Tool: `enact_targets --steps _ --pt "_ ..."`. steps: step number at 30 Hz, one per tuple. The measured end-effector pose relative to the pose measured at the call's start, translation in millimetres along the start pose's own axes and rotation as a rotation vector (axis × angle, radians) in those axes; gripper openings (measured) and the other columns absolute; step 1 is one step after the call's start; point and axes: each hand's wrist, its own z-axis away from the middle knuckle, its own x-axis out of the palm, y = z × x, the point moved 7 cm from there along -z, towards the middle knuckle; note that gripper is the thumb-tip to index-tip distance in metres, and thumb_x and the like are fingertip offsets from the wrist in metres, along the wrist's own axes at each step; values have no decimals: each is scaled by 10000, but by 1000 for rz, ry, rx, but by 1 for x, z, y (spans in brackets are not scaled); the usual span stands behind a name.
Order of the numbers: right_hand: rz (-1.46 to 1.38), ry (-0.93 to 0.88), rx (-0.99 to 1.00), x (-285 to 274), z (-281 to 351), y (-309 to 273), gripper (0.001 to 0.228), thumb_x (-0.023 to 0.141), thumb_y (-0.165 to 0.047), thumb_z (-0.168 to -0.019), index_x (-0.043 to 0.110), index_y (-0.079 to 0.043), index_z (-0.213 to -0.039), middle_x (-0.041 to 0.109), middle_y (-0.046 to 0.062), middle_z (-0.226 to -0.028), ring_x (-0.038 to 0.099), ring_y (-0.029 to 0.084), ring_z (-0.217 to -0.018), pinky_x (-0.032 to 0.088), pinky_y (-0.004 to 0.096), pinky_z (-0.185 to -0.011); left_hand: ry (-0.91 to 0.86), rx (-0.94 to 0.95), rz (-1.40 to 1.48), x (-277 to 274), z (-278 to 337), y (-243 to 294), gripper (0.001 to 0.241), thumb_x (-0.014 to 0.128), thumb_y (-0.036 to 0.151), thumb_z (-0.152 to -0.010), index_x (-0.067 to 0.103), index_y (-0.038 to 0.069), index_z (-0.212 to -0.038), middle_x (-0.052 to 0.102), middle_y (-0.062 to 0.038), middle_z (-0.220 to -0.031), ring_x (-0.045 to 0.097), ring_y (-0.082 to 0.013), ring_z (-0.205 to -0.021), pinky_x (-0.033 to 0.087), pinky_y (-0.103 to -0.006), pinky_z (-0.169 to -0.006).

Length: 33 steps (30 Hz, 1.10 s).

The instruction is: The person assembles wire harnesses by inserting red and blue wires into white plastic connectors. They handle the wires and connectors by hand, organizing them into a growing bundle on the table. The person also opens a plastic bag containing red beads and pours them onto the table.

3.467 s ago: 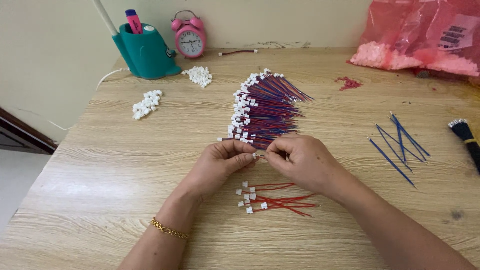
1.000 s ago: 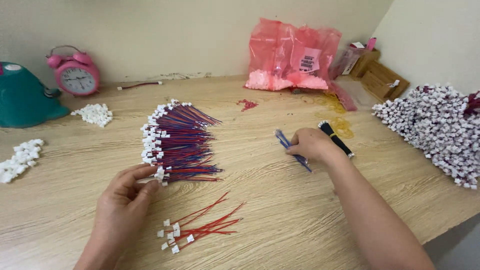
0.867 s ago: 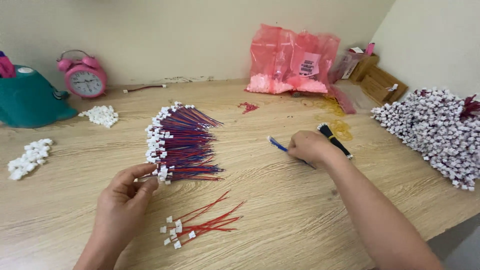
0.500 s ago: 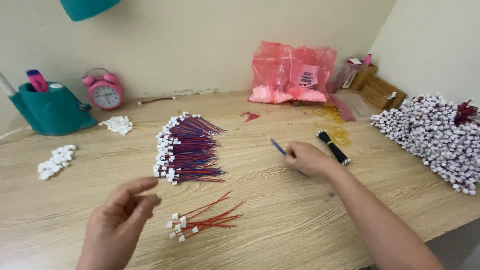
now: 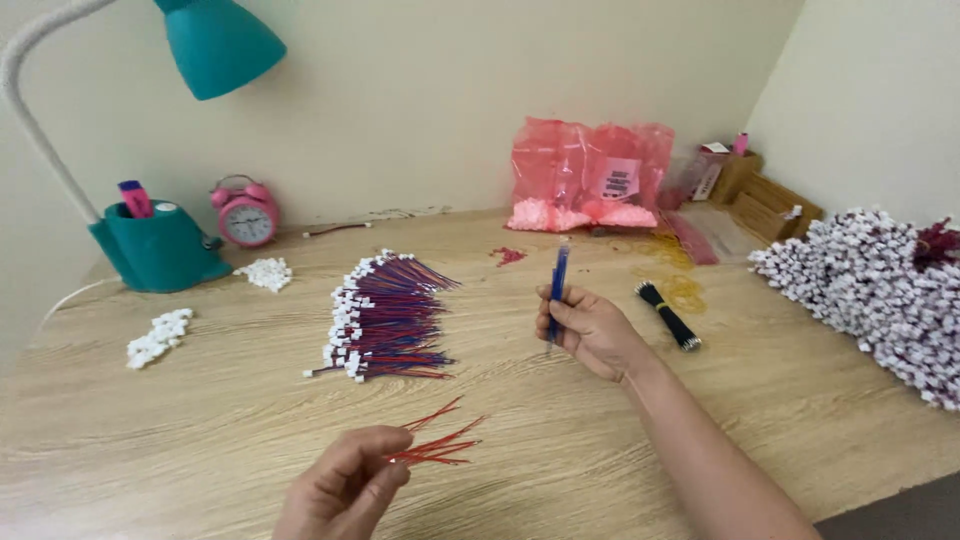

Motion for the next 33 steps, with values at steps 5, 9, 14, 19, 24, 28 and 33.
enact_targets --steps 5,9,14,19,24,28,33 --pt "179 -7 -194 21 -1 -6 132 538 -33 -939 585 -12 -1061 678 172 -980 674 291 -949 550 399 -905 -57 48 -60 2 7 11 236 737 30 -782 784 91 -1005 759 -39 -1042 640 -87 -677 503 -224 -684" --pt "664 72 -118 -1 -3 42 127 553 -54 -941 671 -73 -986 728 63 -928 666 153 -910 500 263 -915 -24 -141 49 4 23 2 254 730 -32 -794 789 28 -1034 748 -61 -985 647 -96 -811 489 -222 -731" --pt "520 55 -212 6 -8 28 143 554 -81 -957 636 -56 -1071 729 94 -927 660 141 -871 529 253 -821 -27 -186 12 8 31 4 262 747 1 -802 800 63 -1051 729 -60 -724 607 -109 -652 463 -242 -628" --pt "362 -10 -124 34 15 28 136 547 -61 -957 621 -25 -1065 680 142 -834 655 203 -793 546 290 -805 44 -305 -90 18 11 40 306 737 41 -804 803 82 -1100 768 -48 -742 656 -113 -658 532 -246 -631" --pt "536 -201 73 104 63 15 182 574 -102 -934 669 -2 -1053 676 101 -798 644 190 -662 537 301 -683 57 -230 -176 44 -27 94 565 743 182 -773 591 124 -1314 730 1 -1051 680 -75 -719 535 -235 -624" --pt "803 -319 125 127 85 11 181 569 -133 -931 711 -72 -1025 660 19 -768 630 125 -644 500 245 -674 -9 -283 -74 59 -39 91 618 720 215 -779 545 102 -1361 649 -30 -1085 646 -99 -805 543 -265 -629" --pt "1077 -407 116 129 84 15 149 560 -184 -925 691 -129 -969 688 -28 -787 637 88 -645 487 222 -669 -50 -178 -50 62 -52 61 93 722 115 -853 740 95 -943 639 -9 -643 562 -89 -553 492 -218 -537"
